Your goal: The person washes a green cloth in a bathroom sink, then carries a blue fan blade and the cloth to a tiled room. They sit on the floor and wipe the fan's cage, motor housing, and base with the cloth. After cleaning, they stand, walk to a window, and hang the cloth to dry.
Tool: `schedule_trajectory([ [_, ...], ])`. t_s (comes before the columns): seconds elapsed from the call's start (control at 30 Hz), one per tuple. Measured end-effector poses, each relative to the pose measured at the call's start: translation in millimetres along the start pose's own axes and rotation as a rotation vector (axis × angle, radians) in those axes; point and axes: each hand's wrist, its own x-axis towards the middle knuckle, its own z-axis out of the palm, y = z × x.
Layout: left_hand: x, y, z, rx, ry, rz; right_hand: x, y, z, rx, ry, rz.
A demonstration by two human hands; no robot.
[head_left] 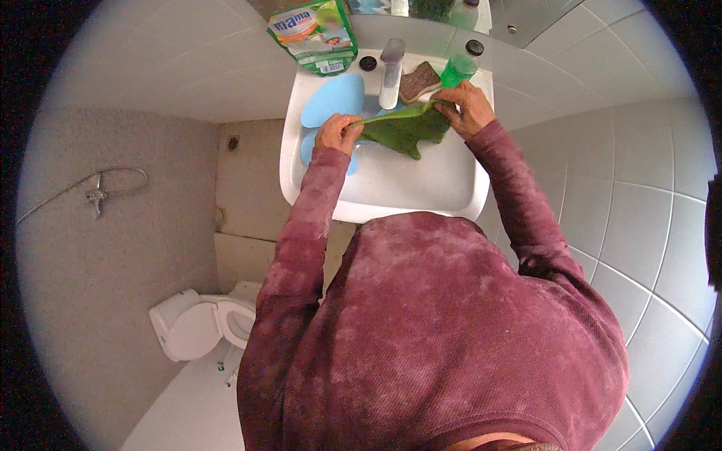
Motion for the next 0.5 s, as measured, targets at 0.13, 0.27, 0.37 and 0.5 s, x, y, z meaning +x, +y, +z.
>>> schedule_trajectory([
  [0.13,-39,48,-18,-0.011,0.159,0.001,-46,-22,32,0.435,0.084,0.227],
  [0.27,-39,14,-19,0.179,0.213,0.08,-36,-26,61,0.737,0.029,0.293],
  [0.37,-34,-2,-4,0.12,0.105,0.032,-36,6,94,0.796,-0.189,0.37],
  [0.5,-34,37,18,-0.197,-0.06,-0.249,-34,-18,109,0.775,-0.129,0.189],
])
